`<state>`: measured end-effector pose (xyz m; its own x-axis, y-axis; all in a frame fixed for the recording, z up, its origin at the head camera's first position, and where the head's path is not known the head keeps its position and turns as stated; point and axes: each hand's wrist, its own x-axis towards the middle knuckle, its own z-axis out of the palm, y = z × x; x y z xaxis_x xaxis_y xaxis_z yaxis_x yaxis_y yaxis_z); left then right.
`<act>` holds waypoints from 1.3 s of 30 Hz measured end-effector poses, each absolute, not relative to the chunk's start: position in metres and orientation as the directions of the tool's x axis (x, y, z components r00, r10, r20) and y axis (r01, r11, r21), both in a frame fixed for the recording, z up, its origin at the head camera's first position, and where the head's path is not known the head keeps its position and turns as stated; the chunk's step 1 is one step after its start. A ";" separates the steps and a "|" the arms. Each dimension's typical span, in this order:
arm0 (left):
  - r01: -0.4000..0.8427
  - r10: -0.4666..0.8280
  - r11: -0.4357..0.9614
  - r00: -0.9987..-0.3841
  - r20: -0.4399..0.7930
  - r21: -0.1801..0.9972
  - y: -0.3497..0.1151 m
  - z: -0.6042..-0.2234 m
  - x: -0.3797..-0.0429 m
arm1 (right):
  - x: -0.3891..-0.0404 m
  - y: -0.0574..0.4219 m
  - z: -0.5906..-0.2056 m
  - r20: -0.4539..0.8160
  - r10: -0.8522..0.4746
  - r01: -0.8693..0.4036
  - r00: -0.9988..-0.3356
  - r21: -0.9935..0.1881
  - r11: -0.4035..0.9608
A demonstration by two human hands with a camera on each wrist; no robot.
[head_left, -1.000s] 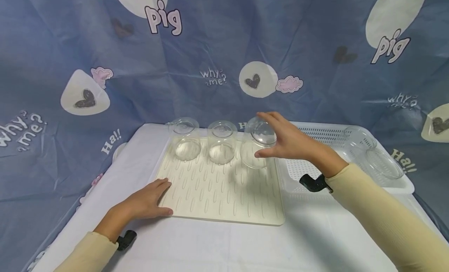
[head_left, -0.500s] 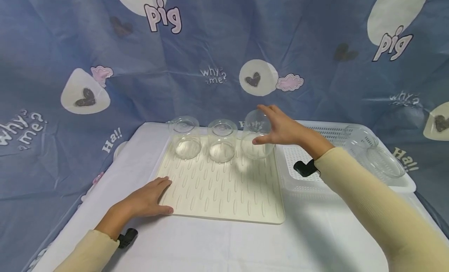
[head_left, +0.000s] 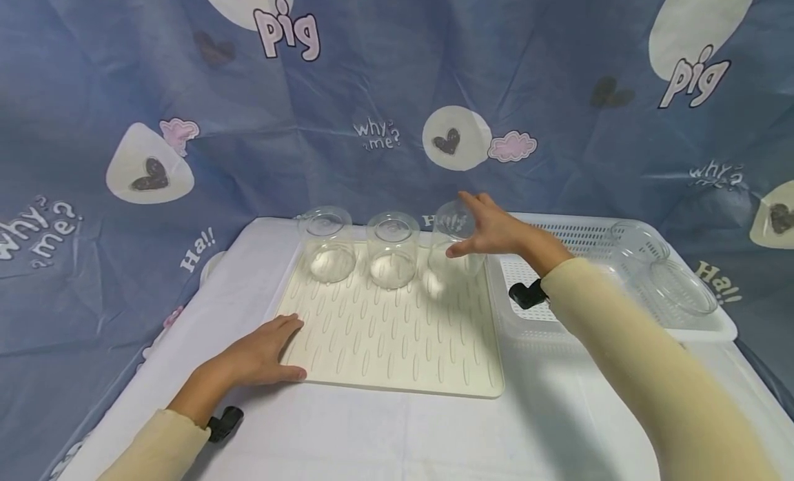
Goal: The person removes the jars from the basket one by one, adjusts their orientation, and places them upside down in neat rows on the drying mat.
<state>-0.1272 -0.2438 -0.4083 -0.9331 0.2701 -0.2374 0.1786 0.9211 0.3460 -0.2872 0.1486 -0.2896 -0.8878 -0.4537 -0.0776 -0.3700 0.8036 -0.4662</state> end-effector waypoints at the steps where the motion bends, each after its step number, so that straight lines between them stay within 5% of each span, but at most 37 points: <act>1: 0.177 0.268 0.921 -0.934 -0.235 0.347 -0.244 -0.409 -0.127 | -0.288 0.148 -0.291 -0.091 -0.449 -0.358 -0.889 -0.475 0.804; 27: 0.170 0.273 0.898 -0.939 -0.211 0.405 -0.251 -0.414 -0.124 | -0.308 0.140 -0.320 -0.152 -0.429 -0.312 -0.891 -0.483 0.818; 39: 0.167 0.276 0.897 -0.935 -0.222 0.410 -0.249 -0.412 -0.124 | -0.309 0.132 -0.324 -0.249 -0.392 -0.286 -0.886 -0.373 0.883</act>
<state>-0.1235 -0.2488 -0.4122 -0.9353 0.2757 -0.2218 0.1672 0.8967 0.4097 -0.3091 0.1320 -0.3245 -0.8857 -0.3921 -0.2485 -0.2861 0.8827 -0.3729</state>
